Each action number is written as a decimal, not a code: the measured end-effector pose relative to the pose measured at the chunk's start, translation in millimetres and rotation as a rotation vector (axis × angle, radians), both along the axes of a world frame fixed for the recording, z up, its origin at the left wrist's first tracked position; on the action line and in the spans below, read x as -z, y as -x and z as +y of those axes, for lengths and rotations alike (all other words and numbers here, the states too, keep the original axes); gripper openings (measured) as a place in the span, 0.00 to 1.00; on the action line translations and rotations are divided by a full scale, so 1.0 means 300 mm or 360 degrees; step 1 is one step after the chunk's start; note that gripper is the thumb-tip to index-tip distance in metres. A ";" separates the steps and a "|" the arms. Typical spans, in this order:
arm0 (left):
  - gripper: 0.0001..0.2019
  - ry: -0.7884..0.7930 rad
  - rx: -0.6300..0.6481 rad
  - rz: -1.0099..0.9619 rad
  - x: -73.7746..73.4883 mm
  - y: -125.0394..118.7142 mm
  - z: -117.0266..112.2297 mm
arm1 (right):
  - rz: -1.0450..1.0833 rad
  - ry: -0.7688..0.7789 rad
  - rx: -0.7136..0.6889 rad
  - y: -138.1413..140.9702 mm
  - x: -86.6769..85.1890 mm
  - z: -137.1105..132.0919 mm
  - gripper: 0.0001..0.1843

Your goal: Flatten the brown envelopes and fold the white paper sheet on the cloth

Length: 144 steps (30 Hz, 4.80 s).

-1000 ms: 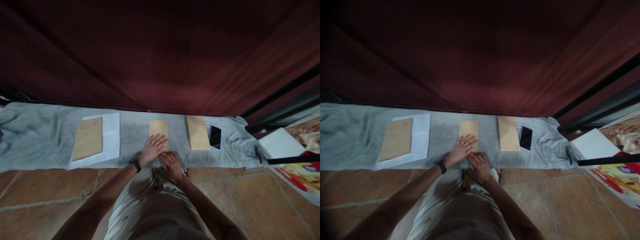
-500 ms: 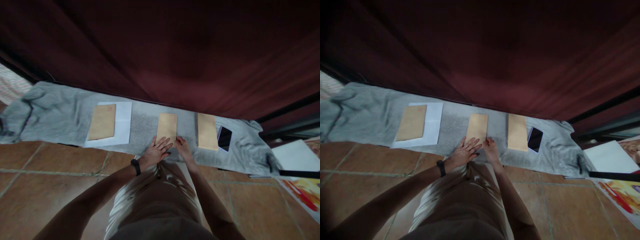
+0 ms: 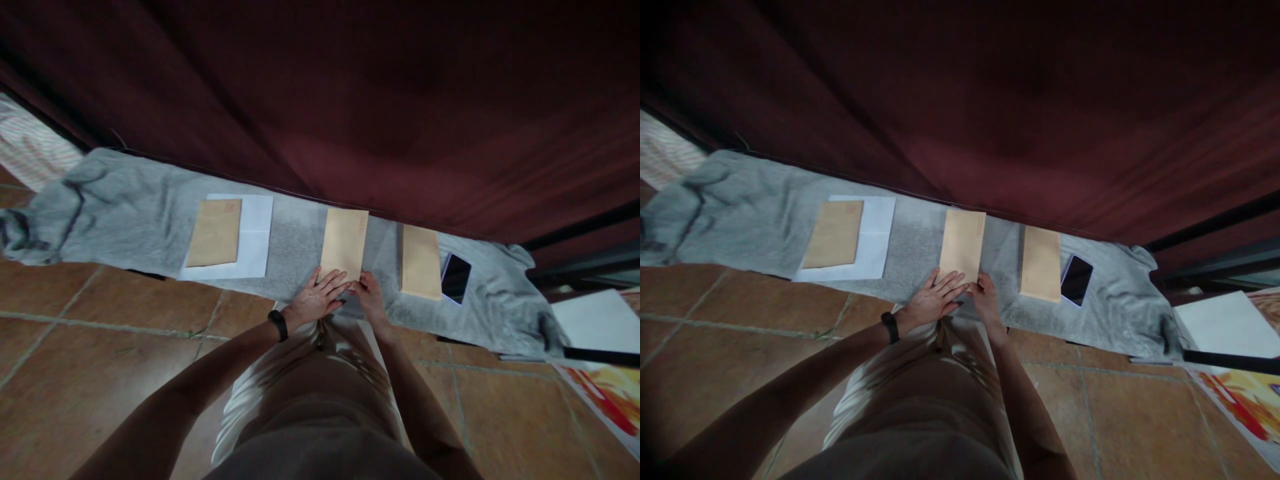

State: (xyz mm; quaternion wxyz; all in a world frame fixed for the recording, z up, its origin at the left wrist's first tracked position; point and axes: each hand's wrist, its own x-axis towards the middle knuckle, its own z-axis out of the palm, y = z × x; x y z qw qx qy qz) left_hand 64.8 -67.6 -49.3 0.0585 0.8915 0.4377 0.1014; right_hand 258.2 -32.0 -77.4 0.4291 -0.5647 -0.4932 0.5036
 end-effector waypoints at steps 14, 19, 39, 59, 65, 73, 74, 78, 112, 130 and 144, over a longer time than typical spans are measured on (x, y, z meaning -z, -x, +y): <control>0.28 0.1192 -0.1098 -0.2078 0.009 -0.046 0.093 | 0.0379 0.0091 0.0236 -0.004 -0.046 -0.018 0.10; 0.26 0.1409 -0.1136 -0.2190 -0.018 -0.044 0.101 | 0.0414 0.0102 0.0261 -0.016 -0.048 -0.021 0.12; 0.13 0.1530 -0.0680 -0.1838 -0.064 -0.443 0.266 | 0.0156 -0.0134 0.0833 -0.395 -0.098 -0.015 0.21; 0.14 0.1475 -0.0718 -0.1607 -0.004 -0.683 0.315 | 0.0139 -0.0115 0.1134 -0.617 -0.050 -0.004 0.26; 0.13 0.1438 -0.0724 -0.1538 0.002 -0.686 0.314 | 0.0131 -0.0081 0.1113 -0.623 -0.027 -0.021 0.32; 0.19 0.1028 -0.0616 -0.1336 0.015 -0.683 0.285 | 0.0150 -0.0050 0.1100 -0.627 -0.008 -0.026 0.28; 0.20 0.0973 -0.0565 -0.1336 0.018 -0.681 0.276 | 0.0157 -0.0046 0.1096 -0.627 -0.007 -0.025 0.28; 0.24 0.0806 -0.0394 -0.1199 0.016 -0.681 0.254 | 0.0168 -0.0026 0.1081 -0.631 -0.006 -0.022 0.30; 0.23 0.0266 -0.0113 -0.0455 -0.041 -0.576 0.183 | 0.0078 -0.0058 0.1147 -0.613 -0.025 -0.044 0.34; 0.38 -0.0323 -0.1859 -0.0083 -0.073 0.476 0.082 | -0.0580 -0.0518 0.0154 -0.244 0.020 -0.105 0.22; 0.47 0.0284 -0.2324 -0.0133 -0.092 0.769 0.121 | -0.1163 -0.0666 0.0077 -0.167 0.060 -0.107 0.21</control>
